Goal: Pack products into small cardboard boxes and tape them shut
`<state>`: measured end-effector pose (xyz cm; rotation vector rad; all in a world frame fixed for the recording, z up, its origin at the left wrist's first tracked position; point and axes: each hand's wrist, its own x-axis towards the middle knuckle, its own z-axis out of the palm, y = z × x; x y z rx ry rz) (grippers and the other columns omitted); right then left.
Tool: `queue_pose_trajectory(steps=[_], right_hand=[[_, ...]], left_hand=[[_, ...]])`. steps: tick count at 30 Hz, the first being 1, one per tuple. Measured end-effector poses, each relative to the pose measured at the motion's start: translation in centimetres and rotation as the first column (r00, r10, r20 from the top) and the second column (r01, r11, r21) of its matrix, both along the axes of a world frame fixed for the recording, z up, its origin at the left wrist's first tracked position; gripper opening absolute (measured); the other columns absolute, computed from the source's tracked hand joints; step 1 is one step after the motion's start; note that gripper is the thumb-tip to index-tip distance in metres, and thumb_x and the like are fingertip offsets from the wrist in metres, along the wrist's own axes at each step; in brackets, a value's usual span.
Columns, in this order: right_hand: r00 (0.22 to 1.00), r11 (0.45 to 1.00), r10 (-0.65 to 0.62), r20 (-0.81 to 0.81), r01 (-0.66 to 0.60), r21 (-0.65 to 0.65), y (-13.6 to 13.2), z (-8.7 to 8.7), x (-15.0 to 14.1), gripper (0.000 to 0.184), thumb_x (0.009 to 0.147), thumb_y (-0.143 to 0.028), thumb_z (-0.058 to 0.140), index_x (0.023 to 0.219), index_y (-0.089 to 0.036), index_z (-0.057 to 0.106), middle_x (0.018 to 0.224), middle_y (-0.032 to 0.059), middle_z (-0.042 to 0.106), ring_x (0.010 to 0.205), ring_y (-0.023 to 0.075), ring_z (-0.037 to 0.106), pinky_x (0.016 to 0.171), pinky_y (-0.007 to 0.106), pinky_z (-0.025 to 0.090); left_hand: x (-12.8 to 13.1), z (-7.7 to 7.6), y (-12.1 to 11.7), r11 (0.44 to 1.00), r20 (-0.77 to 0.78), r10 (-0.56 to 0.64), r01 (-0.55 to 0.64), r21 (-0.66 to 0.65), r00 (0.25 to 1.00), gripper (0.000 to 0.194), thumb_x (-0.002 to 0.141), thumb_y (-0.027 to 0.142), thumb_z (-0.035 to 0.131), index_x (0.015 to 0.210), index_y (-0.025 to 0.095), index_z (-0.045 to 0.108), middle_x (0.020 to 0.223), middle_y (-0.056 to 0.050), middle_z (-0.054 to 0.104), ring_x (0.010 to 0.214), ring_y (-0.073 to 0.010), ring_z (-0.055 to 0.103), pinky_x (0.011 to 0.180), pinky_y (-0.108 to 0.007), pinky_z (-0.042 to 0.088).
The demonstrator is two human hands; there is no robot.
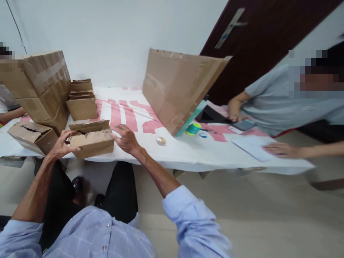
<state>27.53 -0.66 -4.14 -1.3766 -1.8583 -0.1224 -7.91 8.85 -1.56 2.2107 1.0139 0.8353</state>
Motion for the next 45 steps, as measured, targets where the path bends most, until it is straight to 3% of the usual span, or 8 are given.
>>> queue_pose_trajectory(steps=[3, 7, 17, 26, 31, 33, 36, 45], right_hand=[[0.983, 0.989, 0.148, 0.113, -0.145, -0.032, -0.2, 1.4, -3.8, 0.031, 0.103, -0.035, 0.066, 0.129, -0.021, 0.074, 0.132, 0.0145, 0.072, 0.127, 0.0304, 0.065, 0.111, 0.049, 0.054], [0.958, 0.970, 0.237, 0.163, -0.222, -0.104, -1.0, 1.8, -5.7, 0.035, 0.101, -0.036, 0.071, 0.131, -0.017, 0.072, 0.126, 0.0161, 0.073, 0.118, 0.0304, 0.067, 0.104, 0.048, 0.055], [0.967, 0.988, 0.155, 0.201, -0.154, -0.017, -5.7, 1.8, -7.3, 0.013, 0.104, -0.025, 0.064, 0.111, -0.022, 0.074, 0.109, 0.0111, 0.079, 0.106, 0.0276, 0.071, 0.096, 0.043, 0.051], [0.945, 0.979, 0.193, 0.263, -0.203, 0.010, -9.5, -0.5, -8.5, 0.024, 0.103, -0.016, 0.056, 0.099, -0.025, 0.078, 0.106, 0.0083, 0.079, 0.100, 0.0241, 0.067, 0.096, 0.042, 0.054], [0.932, 0.979, 0.195, 0.305, -0.201, -0.012, -9.6, -1.5, -8.5, 0.016, 0.099, -0.017, 0.062, 0.102, -0.025, 0.076, 0.115, 0.0104, 0.076, 0.106, 0.0263, 0.066, 0.098, 0.044, 0.055], [0.925, 0.980, 0.194, 0.326, -0.200, -0.016, -9.6, -1.7, -8.5, 0.007, 0.098, -0.024, 0.070, 0.104, -0.024, 0.074, 0.118, 0.0125, 0.075, 0.110, 0.0288, 0.065, 0.099, 0.046, 0.055], [0.925, 0.979, 0.199, 0.324, -0.202, -0.024, -9.4, -1.5, -8.5, 0.018, 0.098, -0.039, 0.076, 0.102, -0.022, 0.073, 0.118, 0.0146, 0.073, 0.112, 0.0308, 0.064, 0.099, 0.047, 0.054], [0.940, 0.937, 0.292, 0.177, -0.244, -0.248, -5.1, 2.2, -8.6, 0.021, 0.107, -0.025, 0.058, 0.103, -0.020, 0.077, 0.109, 0.0105, 0.074, 0.101, 0.0224, 0.069, 0.093, 0.036, 0.054]], left_hand=[[-0.4, -0.2, -1.4, 0.999, 0.030, -0.042, 0.041, 0.026, 0.999, 0.090, 0.061, 0.067, 0.093, 0.136, 0.026, 0.066, 0.150, -0.013, 0.045, 0.143, -0.0381, 0.052, 0.107, -0.052, 0.059], [-1.0, -0.8, -2.9, 0.996, 0.036, -0.085, 0.084, 0.027, 0.996, 0.090, 0.064, 0.063, 0.094, 0.141, 0.027, 0.063, 0.153, -0.012, 0.044, 0.143, -0.0369, 0.052, 0.110, -0.052, 0.058], [-2.0, -2.5, -4.5, 0.993, 0.054, -0.119, 0.117, 0.035, 0.991, 0.117, 0.063, 0.063, 0.098, 0.161, 0.027, 0.044, 0.161, -0.017, 0.041, 0.151, -0.0411, 0.045, 0.122, -0.058, 0.047], [-3.6, -1.9, -4.7, 0.966, 0.015, -0.228, 0.228, -0.121, 0.973, 0.116, 0.070, 0.053, 0.092, 0.169, 0.027, 0.038, 0.174, -0.017, 0.031, 0.162, -0.0426, 0.033, 0.122, -0.055, 0.049], [-4.4, -1.5, -4.4, 0.929, 0.085, -0.248, 0.262, -0.263, 0.965, 0.101, 0.078, 0.061, 0.081, 0.167, 0.029, 0.044, 0.180, -0.012, 0.027, 0.163, -0.0457, 0.032, 0.122, -0.058, 0.049], [-4.1, -1.6, -4.5, 0.938, 0.071, -0.223, 0.234, -0.255, 0.972, 0.109, 0.075, 0.067, 0.084, 0.167, 0.028, 0.043, 0.179, -0.013, 0.028, 0.163, -0.0464, 0.031, 0.123, -0.057, 0.049], [-3.2, -1.9, -4.7, 0.966, 0.012, -0.185, 0.184, -0.181, 0.983, 0.132, 0.060, 0.070, 0.095, 0.169, 0.022, 0.038, 0.176, -0.019, 0.028, 0.163, -0.0470, 0.031, 0.125, -0.057, 0.047], [-2.8, -2.4, -4.3, 0.973, 0.025, -0.167, 0.169, -0.155, 0.986, 0.131, 0.059, 0.067, 0.098, 0.167, 0.023, 0.036, 0.172, -0.021, 0.031, 0.156, -0.0451, 0.041, 0.118, -0.057, 0.053]])
